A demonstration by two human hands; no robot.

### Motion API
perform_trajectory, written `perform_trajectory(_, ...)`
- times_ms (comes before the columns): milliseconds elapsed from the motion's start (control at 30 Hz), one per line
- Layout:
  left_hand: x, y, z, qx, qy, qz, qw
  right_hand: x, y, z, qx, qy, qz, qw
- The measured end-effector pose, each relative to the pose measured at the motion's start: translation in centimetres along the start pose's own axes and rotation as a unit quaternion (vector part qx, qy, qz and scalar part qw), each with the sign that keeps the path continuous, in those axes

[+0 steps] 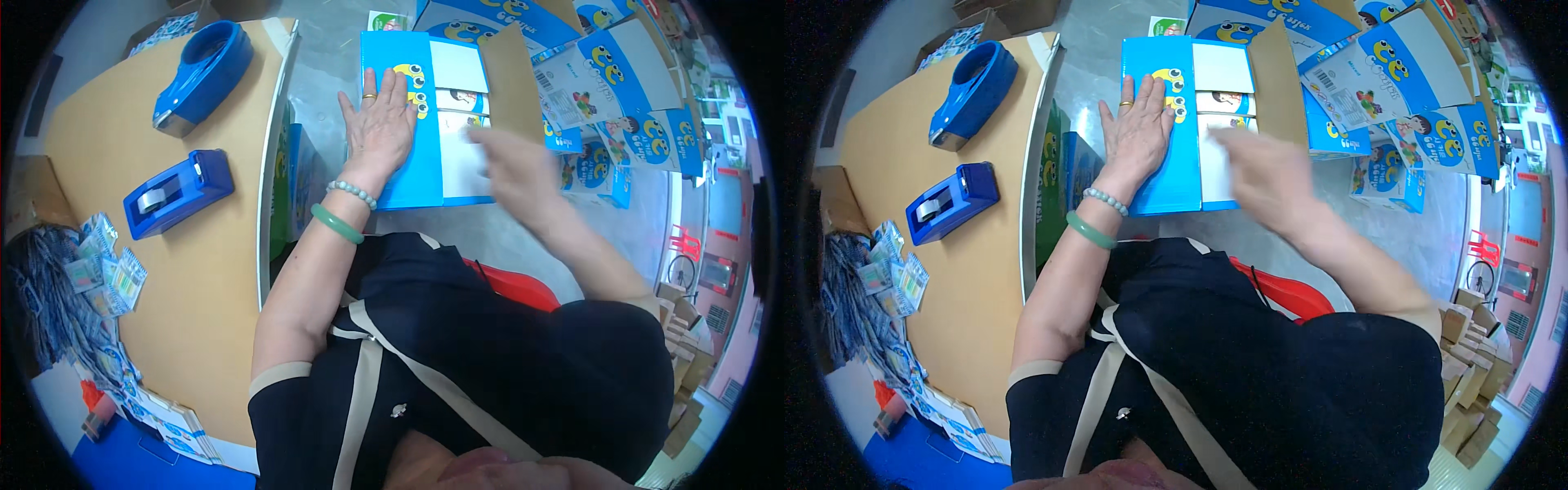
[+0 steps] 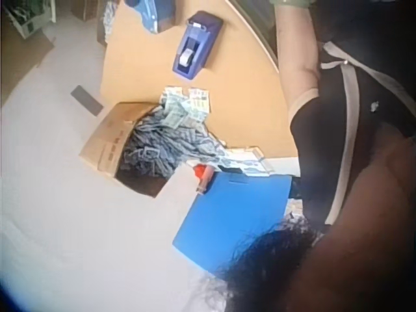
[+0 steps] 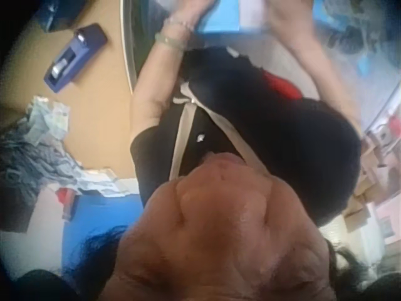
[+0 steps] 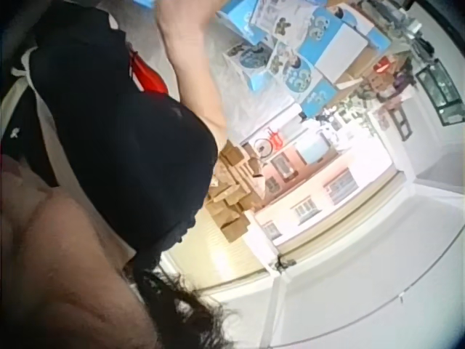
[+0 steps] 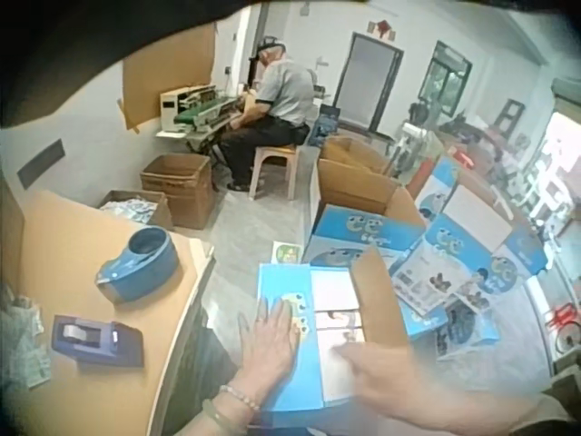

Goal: Sorting small packets and placing them into cardboard boxes at a packaging station.

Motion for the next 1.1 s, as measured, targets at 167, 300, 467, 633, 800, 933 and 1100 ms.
perform_trajectory(167, 0.2, 0.4, 0.1, -0.050, 0.006, -0.019, 0.999, -0.7, 12.3, 2.2, -0.067, 0.299, -0.178, 0.935)
perform_trajectory(300, -0.1, 0.4, -0.1, -0.073, 0.017, -0.022, 0.997, -5.5, 12.9, -6.5, -0.331, 0.178, -0.170, 0.911)
perform_trajectory(467, 0.0, 1.0, 0.2, -0.074, 0.014, -0.042, 0.996, -9.8, 9.3, -11.6, 0.138, 0.092, -0.146, 0.975)
perform_trajectory(633, 1.0, 2.5, -0.1, -0.021, -0.014, -0.053, 0.998, -10.2, 9.9, -13.2, 0.107, 0.167, -0.102, 0.975)
perform_trajectory(800, 2.5, 3.5, -0.6, 0.006, 0.007, -0.094, 0.996, -10.5, 10.6, -13.0, 0.113, 0.168, -0.087, 0.975)
perform_trajectory(933, 2.6, 3.8, -0.2, -0.002, -0.001, -0.110, 0.994, -11.9, 13.5, -11.8, 0.144, 0.132, 0.020, 0.981)
perform_trajectory(1100, 2.6, 3.4, 0.2, -0.029, -0.008, -0.114, 0.993, -14.9, 15.1, -11.5, 0.101, 0.124, 0.014, 0.987)
Point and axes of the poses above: each hand's wrist, its own x-axis away from the middle knuckle, its own z-axis out of the back of the hand, y = z × x, the point moved 1 cm from there along -x, towards the middle knuckle, and after that the axes turned 8 degrees about z, right-handed, at the moved point
